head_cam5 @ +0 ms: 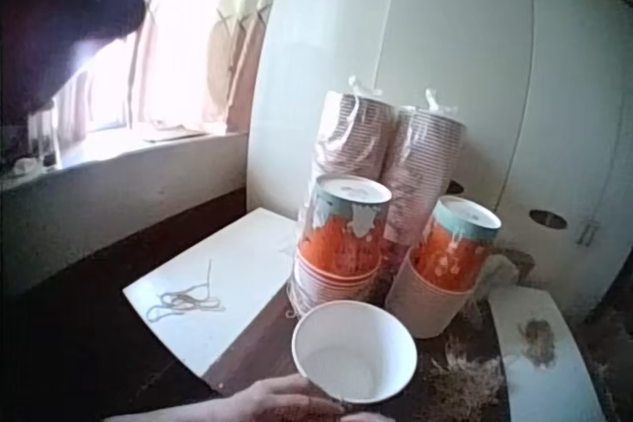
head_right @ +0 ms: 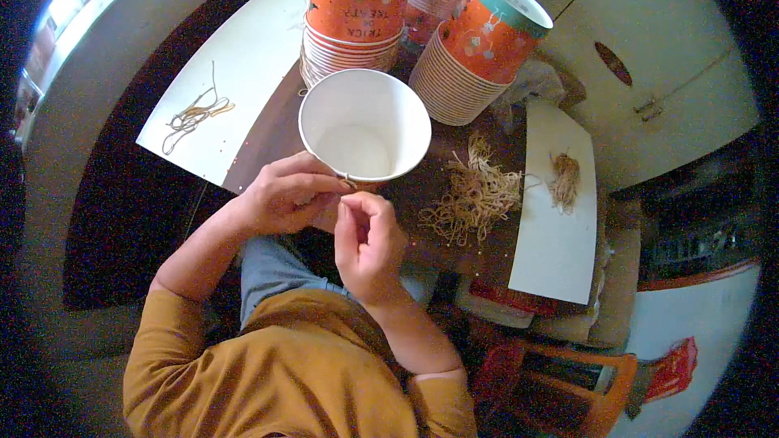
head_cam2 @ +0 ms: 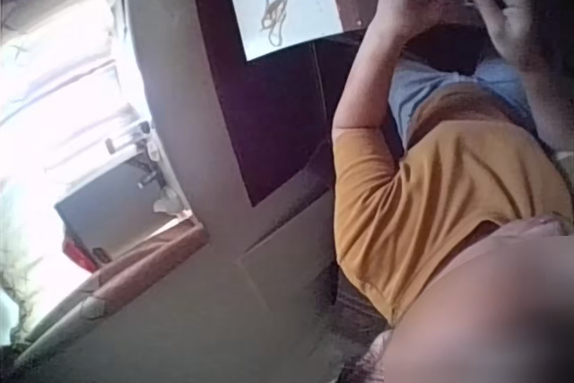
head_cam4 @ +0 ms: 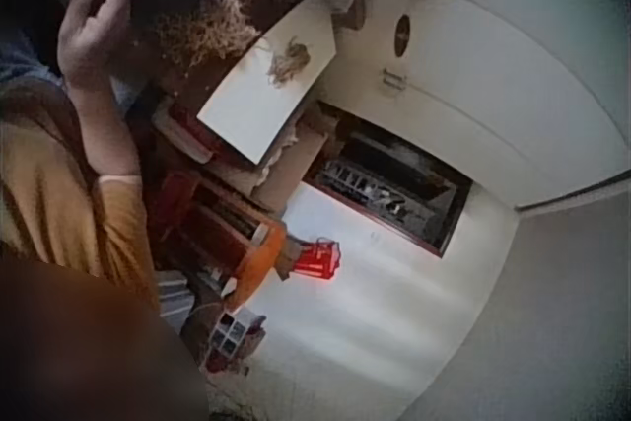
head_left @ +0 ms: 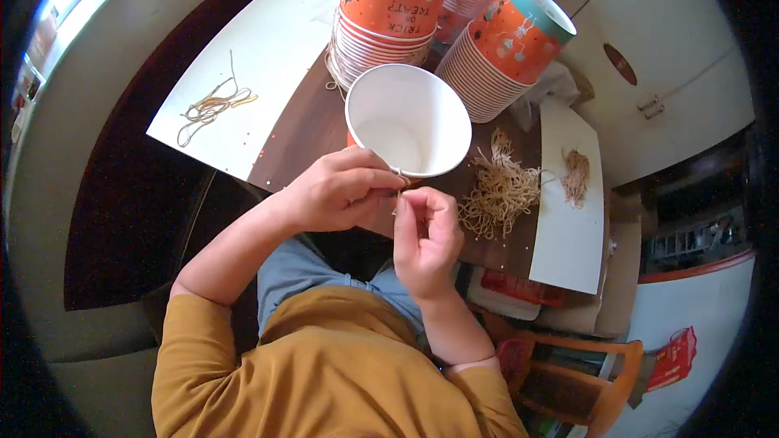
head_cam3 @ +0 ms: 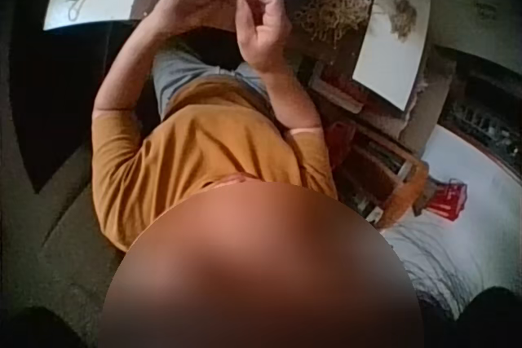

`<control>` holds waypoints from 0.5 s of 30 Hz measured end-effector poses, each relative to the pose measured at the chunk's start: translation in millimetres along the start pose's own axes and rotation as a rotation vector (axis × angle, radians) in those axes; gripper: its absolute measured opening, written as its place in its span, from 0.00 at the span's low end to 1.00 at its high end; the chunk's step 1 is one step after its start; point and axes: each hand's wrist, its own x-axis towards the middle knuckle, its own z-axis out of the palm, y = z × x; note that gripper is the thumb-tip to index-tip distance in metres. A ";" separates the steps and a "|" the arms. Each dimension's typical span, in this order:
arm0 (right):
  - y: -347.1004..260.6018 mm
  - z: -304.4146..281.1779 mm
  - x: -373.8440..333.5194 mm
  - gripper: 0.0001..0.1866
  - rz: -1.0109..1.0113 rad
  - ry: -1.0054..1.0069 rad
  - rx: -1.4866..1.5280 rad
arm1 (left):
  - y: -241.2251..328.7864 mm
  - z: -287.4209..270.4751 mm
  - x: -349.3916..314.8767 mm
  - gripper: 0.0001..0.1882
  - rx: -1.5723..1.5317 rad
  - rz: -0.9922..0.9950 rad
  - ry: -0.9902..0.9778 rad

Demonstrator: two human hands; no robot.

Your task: Tying thin strings to the edges of paper cups.

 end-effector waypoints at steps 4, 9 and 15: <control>-3.3 2.9 -10.6 0.10 -0.274 -0.047 -0.248 | -5.8 5.7 1.1 0.19 0.211 0.250 -0.040; -22.5 -20.6 3.8 0.08 -0.344 -0.341 -0.387 | -14.1 2.3 -5.0 0.17 0.224 0.290 -0.033; -11.8 -36.6 36.9 0.13 -0.498 -0.199 -0.681 | -10.1 1.2 -3.5 0.16 0.218 0.253 -0.022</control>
